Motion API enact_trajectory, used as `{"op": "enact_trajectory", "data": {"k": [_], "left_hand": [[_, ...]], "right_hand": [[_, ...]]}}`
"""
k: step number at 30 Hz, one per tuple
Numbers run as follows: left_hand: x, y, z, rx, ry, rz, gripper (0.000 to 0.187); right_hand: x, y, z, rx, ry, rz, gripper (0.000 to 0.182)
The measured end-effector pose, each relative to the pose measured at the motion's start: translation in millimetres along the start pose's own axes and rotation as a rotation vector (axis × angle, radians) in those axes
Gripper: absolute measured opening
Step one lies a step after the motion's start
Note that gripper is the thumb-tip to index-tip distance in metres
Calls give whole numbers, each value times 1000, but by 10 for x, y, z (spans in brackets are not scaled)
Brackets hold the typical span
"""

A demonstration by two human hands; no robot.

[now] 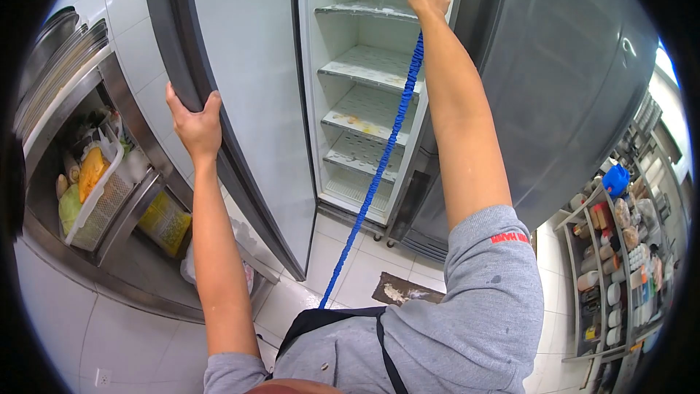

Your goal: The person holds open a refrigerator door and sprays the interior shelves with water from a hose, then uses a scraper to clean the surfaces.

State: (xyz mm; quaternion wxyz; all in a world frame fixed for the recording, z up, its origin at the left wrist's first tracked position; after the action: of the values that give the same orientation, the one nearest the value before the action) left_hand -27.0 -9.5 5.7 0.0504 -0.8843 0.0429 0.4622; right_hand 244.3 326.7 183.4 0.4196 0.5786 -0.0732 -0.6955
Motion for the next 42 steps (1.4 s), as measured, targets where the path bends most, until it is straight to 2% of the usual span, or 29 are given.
{"op": "enact_trajectory", "data": {"k": [16,42], "left_hand": [[7,7,-45,-10,7,6,85],[11,-2,-32,-1,-3,-5,84]], "right_hand": [[-41,-50,-35,-26,42,13,32],[55,-229,-32,-44,37,52,30]]}}
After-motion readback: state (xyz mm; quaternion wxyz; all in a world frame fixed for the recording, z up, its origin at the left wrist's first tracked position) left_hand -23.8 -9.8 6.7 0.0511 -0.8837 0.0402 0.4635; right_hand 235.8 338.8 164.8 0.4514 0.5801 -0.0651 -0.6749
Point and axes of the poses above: each hand's wrist, its own x-axis away from the middle knuckle, its own y-axis out of the back of the hand, z = x × y, the point moved 1 cm from there along -x, towards the middle knuckle, and after that the axes turned 3 degrees about -x, right-handed, at the moved point
